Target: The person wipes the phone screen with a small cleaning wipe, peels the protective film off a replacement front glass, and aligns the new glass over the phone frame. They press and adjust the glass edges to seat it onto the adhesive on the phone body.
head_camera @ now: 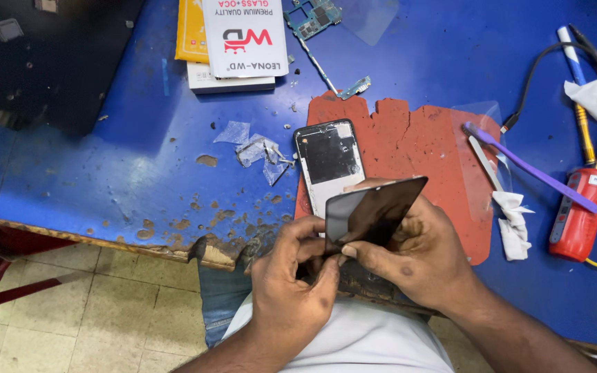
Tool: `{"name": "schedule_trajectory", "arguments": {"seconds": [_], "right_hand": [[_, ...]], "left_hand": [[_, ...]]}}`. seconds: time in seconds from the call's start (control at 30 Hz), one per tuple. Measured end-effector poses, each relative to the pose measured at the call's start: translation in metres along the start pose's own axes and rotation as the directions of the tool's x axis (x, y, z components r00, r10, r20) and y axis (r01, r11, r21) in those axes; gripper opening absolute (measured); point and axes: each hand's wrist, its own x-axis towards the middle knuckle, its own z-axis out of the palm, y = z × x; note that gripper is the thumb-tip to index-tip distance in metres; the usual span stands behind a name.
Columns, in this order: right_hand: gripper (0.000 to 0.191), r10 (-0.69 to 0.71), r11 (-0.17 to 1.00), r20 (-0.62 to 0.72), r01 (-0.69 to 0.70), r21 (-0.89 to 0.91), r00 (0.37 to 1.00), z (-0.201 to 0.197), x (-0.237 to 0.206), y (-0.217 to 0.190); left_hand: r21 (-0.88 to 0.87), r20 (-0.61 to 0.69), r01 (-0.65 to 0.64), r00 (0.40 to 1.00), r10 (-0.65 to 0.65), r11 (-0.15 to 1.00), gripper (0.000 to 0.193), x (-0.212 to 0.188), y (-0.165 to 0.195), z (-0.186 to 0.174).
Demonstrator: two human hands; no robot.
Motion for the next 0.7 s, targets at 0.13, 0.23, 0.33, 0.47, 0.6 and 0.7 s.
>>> {"name": "schedule_trajectory", "arguments": {"seconds": [0.13, 0.23, 0.33, 0.47, 0.6, 0.7], "right_hand": [[0.054, -0.016, 0.998, 0.025, 0.014, 0.064, 1.0, 0.001, 0.001, -0.003], [0.075, -0.004, 0.996, 0.035, 0.001, 0.091, 0.999, 0.0, 0.001, -0.008], [0.068, 0.0, 0.999, 0.023, -0.001, 0.037, 1.0, 0.0, 0.001, -0.013], [0.072, -0.007, 0.997, 0.029, 0.005, 0.074, 1.0, 0.001, 0.003, -0.013], [0.071, -0.096, 0.993, 0.029, 0.094, 0.069, 0.995, -0.002, 0.003, -0.012], [0.069, -0.043, 0.996, 0.052, 0.039, 0.077, 0.998, -0.004, 0.003, -0.012]], "left_hand": [[-0.01, -0.003, -0.007, 1.0, 0.007, 1.0, 0.043, 0.001, 0.001, 0.0], [0.001, 0.003, 0.032, 0.999, -0.032, 0.999, 0.043, 0.002, 0.003, 0.0], [0.041, -0.008, 0.043, 0.999, -0.043, 0.998, 0.042, 0.002, 0.004, 0.001], [0.01, -0.019, -0.028, 0.999, 0.028, 1.0, 0.043, 0.002, 0.005, 0.001], [0.028, -0.019, -0.007, 1.0, 0.008, 1.0, 0.043, 0.002, 0.004, 0.001], [0.012, -0.012, 0.01, 1.0, -0.01, 1.0, 0.043, 0.002, 0.004, 0.001]]}}
